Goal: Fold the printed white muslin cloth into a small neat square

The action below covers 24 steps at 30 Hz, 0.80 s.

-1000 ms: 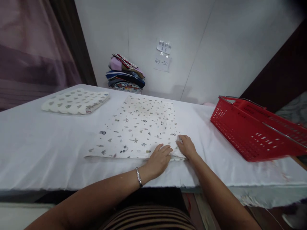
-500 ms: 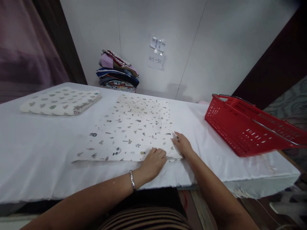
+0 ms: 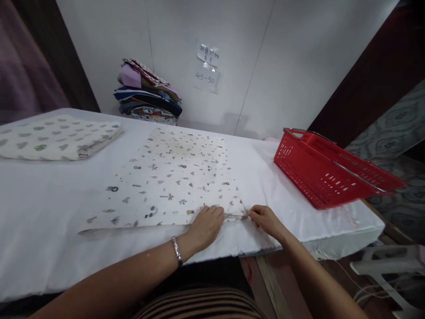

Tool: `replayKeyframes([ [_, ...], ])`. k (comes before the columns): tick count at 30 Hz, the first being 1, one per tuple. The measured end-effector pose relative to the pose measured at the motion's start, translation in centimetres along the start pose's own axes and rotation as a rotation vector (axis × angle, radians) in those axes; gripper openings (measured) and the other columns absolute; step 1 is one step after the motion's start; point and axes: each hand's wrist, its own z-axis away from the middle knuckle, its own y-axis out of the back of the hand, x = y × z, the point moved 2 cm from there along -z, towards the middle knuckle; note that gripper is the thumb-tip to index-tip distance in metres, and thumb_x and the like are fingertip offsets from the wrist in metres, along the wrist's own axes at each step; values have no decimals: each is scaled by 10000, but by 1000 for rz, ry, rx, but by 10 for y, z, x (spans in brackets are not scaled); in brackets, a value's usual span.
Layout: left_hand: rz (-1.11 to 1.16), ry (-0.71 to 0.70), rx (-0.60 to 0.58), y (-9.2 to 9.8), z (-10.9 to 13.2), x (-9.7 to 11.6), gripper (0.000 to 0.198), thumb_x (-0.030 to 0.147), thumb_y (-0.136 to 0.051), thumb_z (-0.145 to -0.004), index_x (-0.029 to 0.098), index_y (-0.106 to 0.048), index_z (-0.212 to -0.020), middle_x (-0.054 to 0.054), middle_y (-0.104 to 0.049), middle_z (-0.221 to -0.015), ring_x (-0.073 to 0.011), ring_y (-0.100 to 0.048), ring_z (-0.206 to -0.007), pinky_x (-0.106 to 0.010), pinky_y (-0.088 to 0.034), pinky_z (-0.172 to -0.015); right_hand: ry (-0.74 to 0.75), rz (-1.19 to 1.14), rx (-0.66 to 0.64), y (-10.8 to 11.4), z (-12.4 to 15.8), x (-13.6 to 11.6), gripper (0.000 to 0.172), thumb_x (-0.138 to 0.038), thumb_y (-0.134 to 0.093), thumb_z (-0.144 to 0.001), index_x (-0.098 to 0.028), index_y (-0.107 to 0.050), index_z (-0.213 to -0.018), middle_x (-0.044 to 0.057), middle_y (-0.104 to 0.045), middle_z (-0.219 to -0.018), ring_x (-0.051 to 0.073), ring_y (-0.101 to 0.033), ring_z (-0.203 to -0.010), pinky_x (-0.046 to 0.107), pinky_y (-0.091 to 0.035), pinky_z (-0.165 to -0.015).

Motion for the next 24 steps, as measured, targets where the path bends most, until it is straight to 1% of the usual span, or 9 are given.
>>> replayKeyframes([
  [3,3,6,16,3,1,1,172,9,-430,-817,156,-516,-799,-54,-556,-950,-210,-485,-873,-383,-398,-790,-12,84,23,-4,-2,-6,287,-419,-518,-788,-188,-582,-630,-34,-503,-466,107,-455,-457,218,-312,-456],
  [6,8,7,25,7,1,2,175,14,-425,-825,159,-518,-795,-59,-551,-949,-206,-485,-866,-372,-400,-773,-29,193,52,-4,-5,-12,287,-412,-550,-775,-192,-588,-595,-21,-533,-471,121,-483,-494,228,-309,-479],
  [9,-2,-3,21,7,1,2,178,31,-416,-838,164,-518,-780,-60,-547,-941,-209,-483,-861,-376,-402,-764,-30,265,81,-5,-6,-15,273,-399,-570,-763,-192,-605,-589,-2,-592,-533,138,-523,-553,239,-316,-507],
  [13,-12,-15,30,3,1,2,178,32,-417,-844,165,-511,-772,-52,-550,-919,-207,-482,-855,-373,-398,-762,2,318,101,-6,-4,-19,266,-389,-564,-768,-193,-628,-600,15,-637,-608,149,-549,-597,251,-323,-536],
  [17,-26,-24,39,-1,1,1,180,28,-415,-843,162,-516,-779,-50,-552,-893,-207,-478,-844,-371,-401,-763,-14,311,110,-10,-2,-20,258,-389,-563,-767,-196,-631,-610,16,-636,-610,153,-550,-598,255,-323,-539],
  [21,-27,-21,32,-1,2,1,159,34,-434,-835,158,-530,-808,-50,-554,-896,-210,-476,-837,-371,-410,-752,-23,267,134,-16,-3,-17,175,-330,-605,-720,-191,-636,-620,11,-628,-602,151,-548,-600,247,-333,-540],
  [24,-27,-21,30,0,2,1,145,46,-445,-839,157,-536,-819,-51,-553,-898,-213,-475,-836,-374,-415,-759,-32,179,149,-18,-2,-17,112,-261,-599,-698,-185,-625,-620,-7,-595,-543,134,-524,-546,235,-333,-514],
])
